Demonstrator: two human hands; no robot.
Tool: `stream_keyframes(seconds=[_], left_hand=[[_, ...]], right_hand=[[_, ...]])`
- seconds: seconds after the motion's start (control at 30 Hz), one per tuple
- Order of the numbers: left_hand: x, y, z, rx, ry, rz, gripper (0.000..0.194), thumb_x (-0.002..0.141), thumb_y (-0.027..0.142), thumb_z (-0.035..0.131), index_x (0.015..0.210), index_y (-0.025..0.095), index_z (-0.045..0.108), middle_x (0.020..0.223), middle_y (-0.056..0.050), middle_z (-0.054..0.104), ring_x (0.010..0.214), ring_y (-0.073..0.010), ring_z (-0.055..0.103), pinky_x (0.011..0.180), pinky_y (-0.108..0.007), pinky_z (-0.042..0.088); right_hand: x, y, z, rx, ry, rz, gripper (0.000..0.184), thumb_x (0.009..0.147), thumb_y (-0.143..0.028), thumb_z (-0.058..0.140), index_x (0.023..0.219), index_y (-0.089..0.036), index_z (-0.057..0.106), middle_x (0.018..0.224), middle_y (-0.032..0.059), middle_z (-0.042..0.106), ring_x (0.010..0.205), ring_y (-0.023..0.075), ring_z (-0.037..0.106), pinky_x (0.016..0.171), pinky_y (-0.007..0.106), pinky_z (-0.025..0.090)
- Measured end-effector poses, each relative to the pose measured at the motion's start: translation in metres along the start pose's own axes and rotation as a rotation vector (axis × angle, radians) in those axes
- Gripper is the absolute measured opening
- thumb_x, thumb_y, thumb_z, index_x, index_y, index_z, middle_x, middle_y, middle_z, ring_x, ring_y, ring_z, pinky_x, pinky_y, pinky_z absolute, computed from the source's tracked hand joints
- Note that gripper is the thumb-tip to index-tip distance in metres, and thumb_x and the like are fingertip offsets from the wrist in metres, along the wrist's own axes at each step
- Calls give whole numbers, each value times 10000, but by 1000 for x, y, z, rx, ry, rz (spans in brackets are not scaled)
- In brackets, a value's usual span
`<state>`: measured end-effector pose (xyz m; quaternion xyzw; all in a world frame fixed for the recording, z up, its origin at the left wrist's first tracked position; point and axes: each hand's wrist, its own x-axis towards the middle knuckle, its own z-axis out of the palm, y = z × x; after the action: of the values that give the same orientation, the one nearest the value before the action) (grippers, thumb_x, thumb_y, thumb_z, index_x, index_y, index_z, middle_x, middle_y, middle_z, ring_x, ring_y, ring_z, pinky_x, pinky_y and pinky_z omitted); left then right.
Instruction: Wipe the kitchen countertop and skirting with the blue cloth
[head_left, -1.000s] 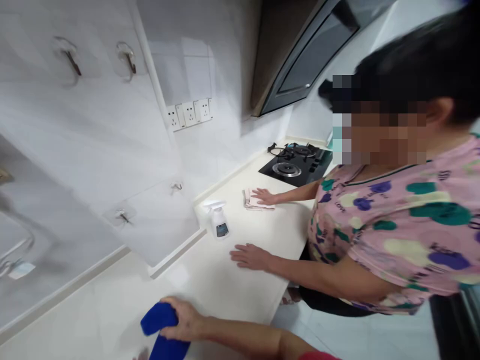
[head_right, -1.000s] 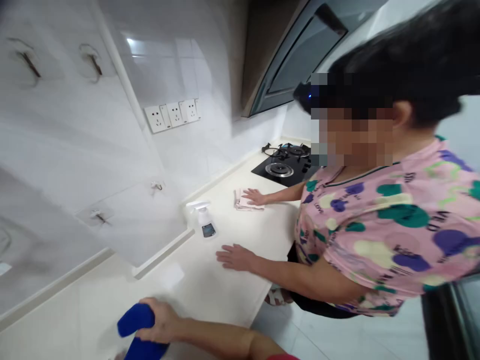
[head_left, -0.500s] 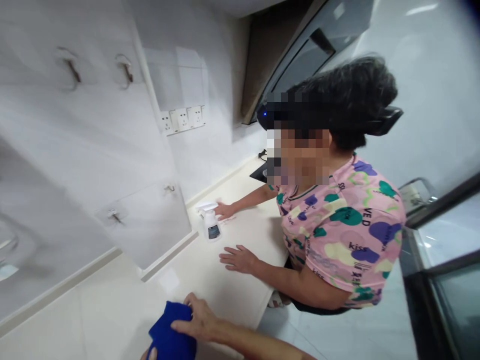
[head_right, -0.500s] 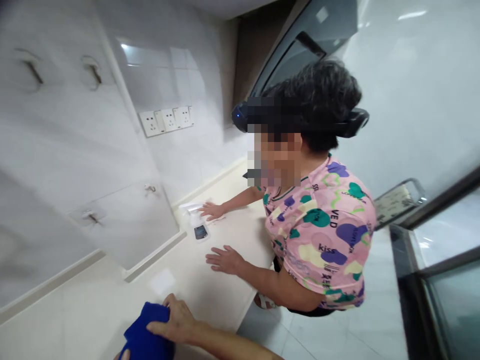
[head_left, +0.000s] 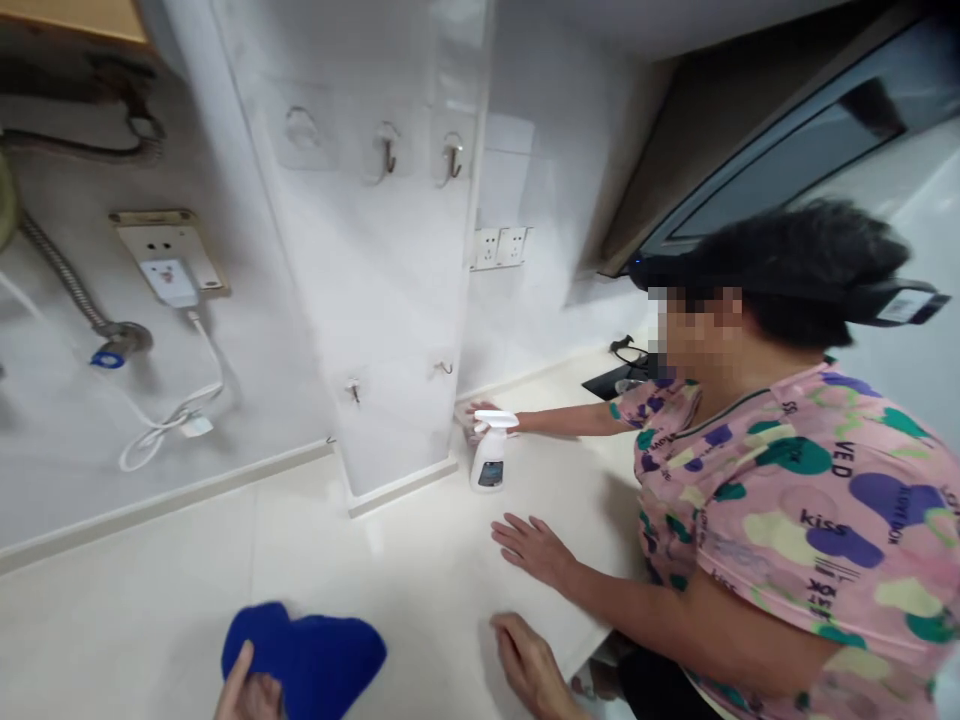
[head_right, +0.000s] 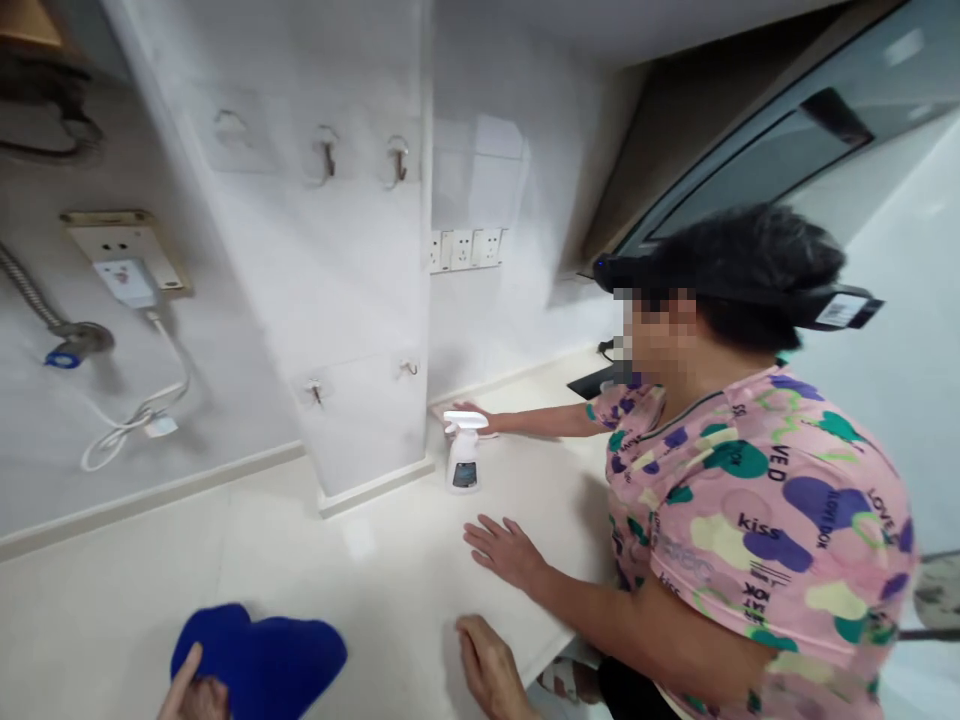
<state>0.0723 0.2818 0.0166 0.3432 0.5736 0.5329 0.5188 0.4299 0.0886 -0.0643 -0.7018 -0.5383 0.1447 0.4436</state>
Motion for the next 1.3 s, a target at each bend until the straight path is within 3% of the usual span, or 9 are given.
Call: stream_keyframes(seconds=[0.13,0.27,0.43,0.53,0.63,0.83,1.0,1.17,1.3], left_hand=[[25,24,22,60,-32,158,467,542,539,802,850,196,725,572,1,575,597,-197,606,518,-301,552],[57,35,66,16,-59,155,543,526,565,824,859,149,719,705,-31,680,680,-205,636,628,-314,577],[99,22,130,-106,21,50,672,721,739,539,1019,153,681,828,-73,716,800,-226,692,726,-340,610],[119,8,165,-90,-32,20,737,845,714,311,1218,154,612,1062,-136,722,995,-244,697,886,-374,596],[133,-8,187,-30,-146,43,729,909,632,240,1332,121,540,1264,-177,661,1234,-262,597,1077,-414,488],[147,-31,194,173,-356,202,617,899,487,475,1406,137,500,1516,-117,468,1451,-260,350,1258,-438,192],[166,-39,202,512,-379,417,600,954,398,321,1463,94,416,1543,-142,422,1463,-234,327,1253,-453,230],[197,-35,218,567,-372,410,573,966,362,309,1465,101,416,1533,-145,437,1441,-249,369,1248,-456,252],[209,-27,223,610,-370,417,575,965,356,306,1471,104,406,1523,-150,450,1409,-259,419,1227,-457,296]], right_hand=[[-2,10,0,60,64,58,235,940,-352,414,988,-303,640,865,35,673,794,192,667,746,324,568],[64,16,-31,192,-91,129,295,914,-349,397,1021,-412,665,920,32,708,903,252,704,696,369,585],[145,32,-74,370,-309,224,627,948,-228,88,1235,-481,585,1196,-6,705,1156,233,658,831,426,596],[149,47,-73,296,-357,239,651,943,-169,102,1307,-481,542,1257,-7,686,1193,223,639,858,404,594],[143,58,-68,-2,-275,154,608,942,-166,200,1318,-524,517,1222,-34,702,1098,229,684,785,378,601],[147,63,-72,-287,-248,35,439,859,-296,480,1235,-473,622,1128,5,719,1118,316,659,800,483,595],[152,65,-74,-386,-254,-3,384,740,-363,547,1067,-492,702,1151,-40,703,1199,323,615,915,527,561],[152,74,-71,-400,-164,55,507,617,-426,485,1051,-635,643,1189,-115,678,1256,326,576,659,503,594],[146,77,-69,-382,-143,81,501,658,-430,464,1089,-631,623,1153,-106,695,1197,341,615,641,514,586]])
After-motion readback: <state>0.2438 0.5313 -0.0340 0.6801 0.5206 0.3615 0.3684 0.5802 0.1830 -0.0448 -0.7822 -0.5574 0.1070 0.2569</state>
